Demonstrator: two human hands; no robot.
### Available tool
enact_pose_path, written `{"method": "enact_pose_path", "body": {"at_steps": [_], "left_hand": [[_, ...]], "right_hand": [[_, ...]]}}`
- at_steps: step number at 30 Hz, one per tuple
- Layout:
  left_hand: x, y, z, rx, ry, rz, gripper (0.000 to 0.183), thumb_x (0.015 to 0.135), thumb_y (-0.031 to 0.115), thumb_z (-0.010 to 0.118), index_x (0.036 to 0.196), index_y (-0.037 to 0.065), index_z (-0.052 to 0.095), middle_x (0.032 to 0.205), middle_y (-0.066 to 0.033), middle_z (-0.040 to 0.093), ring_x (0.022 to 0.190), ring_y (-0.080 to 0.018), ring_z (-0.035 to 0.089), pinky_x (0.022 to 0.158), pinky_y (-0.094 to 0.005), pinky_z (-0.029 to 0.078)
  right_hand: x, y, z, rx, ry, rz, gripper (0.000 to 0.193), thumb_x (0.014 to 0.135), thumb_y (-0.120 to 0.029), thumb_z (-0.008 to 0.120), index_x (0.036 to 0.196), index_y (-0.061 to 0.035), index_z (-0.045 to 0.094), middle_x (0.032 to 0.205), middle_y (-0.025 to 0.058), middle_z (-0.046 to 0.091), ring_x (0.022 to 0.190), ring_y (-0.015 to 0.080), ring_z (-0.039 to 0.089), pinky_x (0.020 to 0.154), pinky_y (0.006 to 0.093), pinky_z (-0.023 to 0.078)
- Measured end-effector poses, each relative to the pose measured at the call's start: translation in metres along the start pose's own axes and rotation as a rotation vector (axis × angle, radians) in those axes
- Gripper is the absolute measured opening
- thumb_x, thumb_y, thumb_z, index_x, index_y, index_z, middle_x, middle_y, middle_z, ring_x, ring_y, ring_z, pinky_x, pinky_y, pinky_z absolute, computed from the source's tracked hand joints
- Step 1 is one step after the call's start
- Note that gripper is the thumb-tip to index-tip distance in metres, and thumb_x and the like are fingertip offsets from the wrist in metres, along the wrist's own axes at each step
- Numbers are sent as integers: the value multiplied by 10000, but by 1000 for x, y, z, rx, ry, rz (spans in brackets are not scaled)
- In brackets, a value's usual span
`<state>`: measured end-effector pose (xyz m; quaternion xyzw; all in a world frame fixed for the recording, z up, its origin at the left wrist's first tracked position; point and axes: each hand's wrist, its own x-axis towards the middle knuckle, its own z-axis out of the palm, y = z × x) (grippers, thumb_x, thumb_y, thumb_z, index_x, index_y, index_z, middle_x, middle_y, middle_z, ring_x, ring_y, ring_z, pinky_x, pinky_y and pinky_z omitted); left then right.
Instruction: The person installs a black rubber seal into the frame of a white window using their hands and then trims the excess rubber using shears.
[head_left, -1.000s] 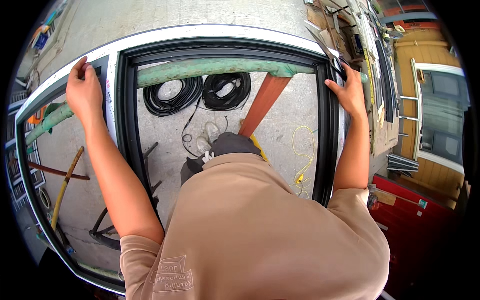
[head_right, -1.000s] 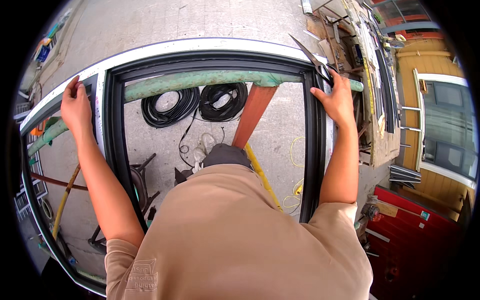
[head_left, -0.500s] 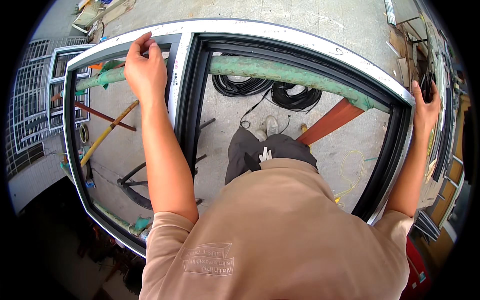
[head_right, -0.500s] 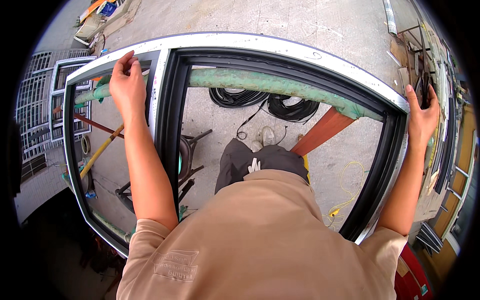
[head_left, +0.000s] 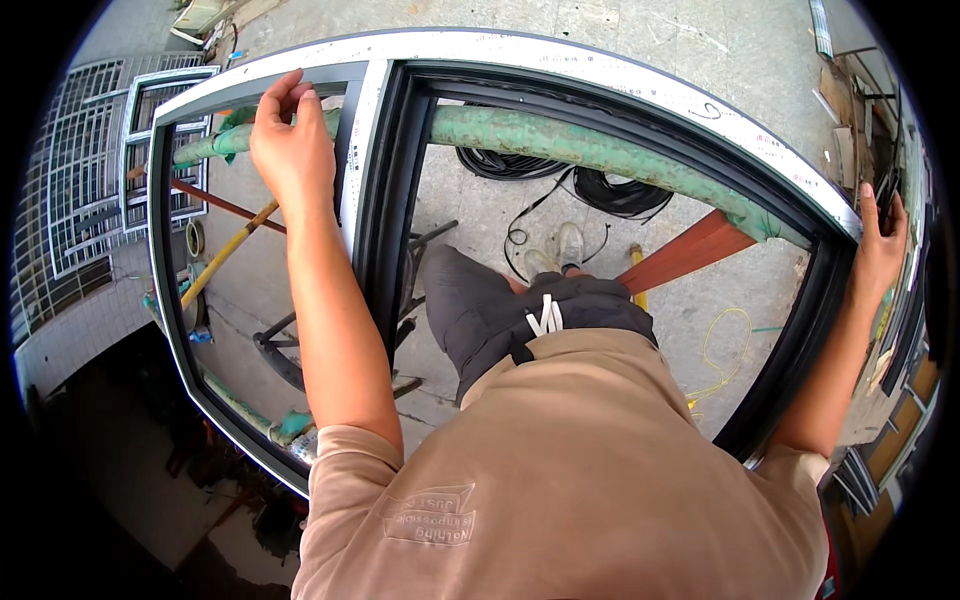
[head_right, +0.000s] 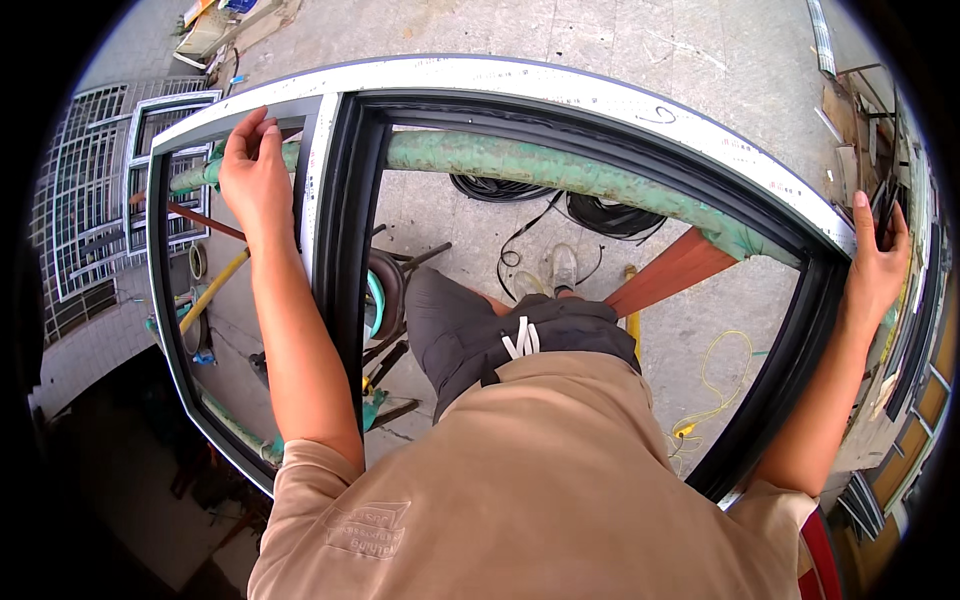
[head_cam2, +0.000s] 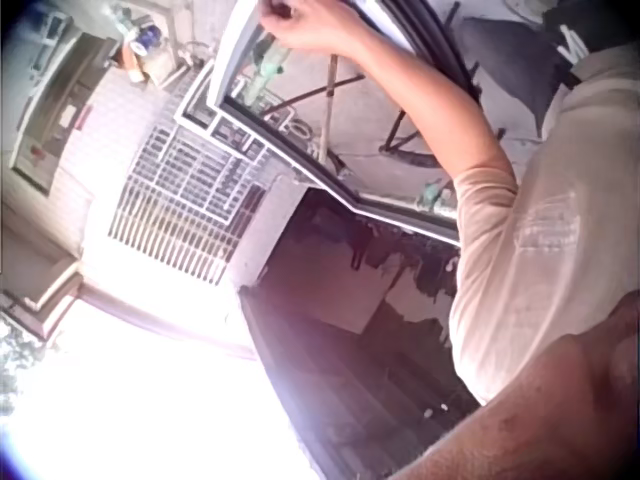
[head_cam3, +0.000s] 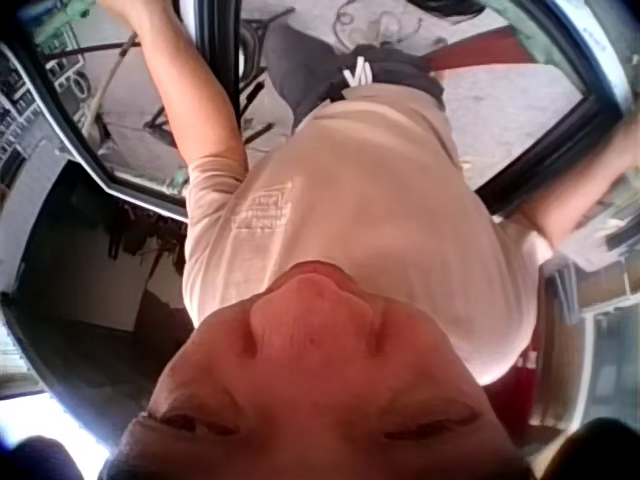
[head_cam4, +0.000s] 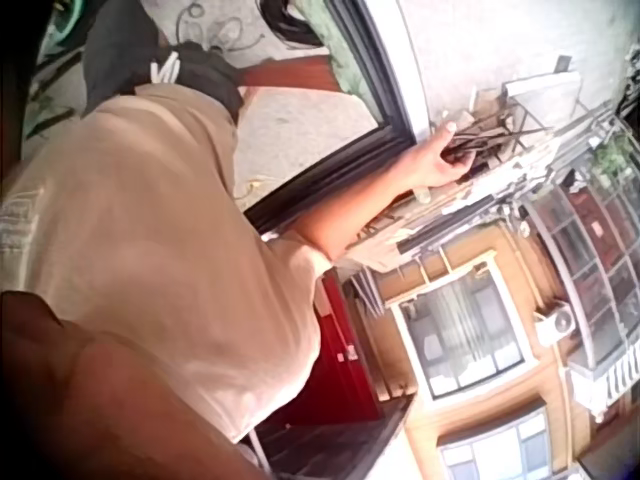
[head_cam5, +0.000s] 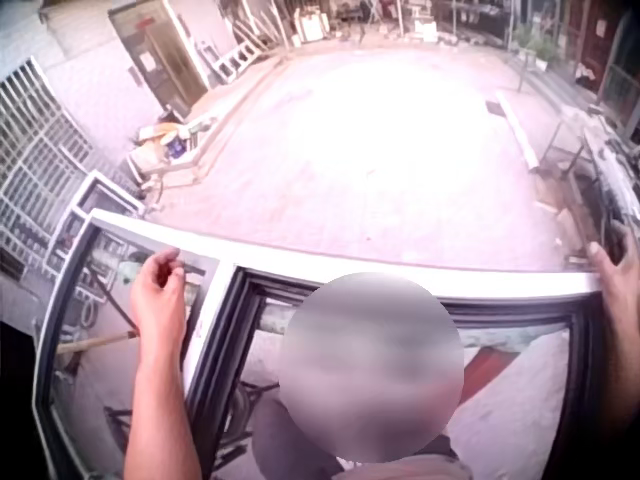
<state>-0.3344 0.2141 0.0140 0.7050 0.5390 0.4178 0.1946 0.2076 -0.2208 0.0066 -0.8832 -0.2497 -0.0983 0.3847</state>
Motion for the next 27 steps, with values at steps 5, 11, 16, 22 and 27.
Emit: {"method": "enact_pose_path", "body": {"at_steps": [5,11,16,22,27], "left_hand": [[-1,3,0,-28,15,-6,285,994,83,725,1258,9,804,1087,-89,815,1026,-175,750,946,-332,584],[0,2,1,-11,25,-3,284,1004,102,739,1262,2,799,1090,-94,815,1017,-184,748,942,-343,585],[-1,12,3,-20,1,38,281,1070,132,739,1306,-16,772,1125,-68,789,1018,-115,706,934,-278,561],[-11,34,4,48,-72,53,457,986,237,817,1370,3,738,1152,-140,784,1088,-248,738,997,-395,582],[-55,61,-21,562,-301,75,894,942,411,857,1627,-30,491,1535,-288,587,1461,-427,591,1272,-493,432]], "right_hand": [[-3,-1,3,-30,26,-36,879,949,-467,906,1537,105,590,1366,206,719,1256,251,674,1158,352,475],[-5,-1,-3,-1,-15,42,887,959,-487,889,1548,105,590,1464,238,675,1372,288,634,1218,380,430],[-6,-3,-1,18,21,16,880,955,-448,905,1555,104,574,1401,203,703,1280,232,663,1161,341,463],[-6,4,3,19,25,-1,819,986,-430,877,1554,89,594,1411,177,700,1243,214,662,1144,331,470],[-1,19,7,40,41,0,893,934,-498,912,1570,48,603,1490,231,665,1357,280,636,1222,395,438]]}}
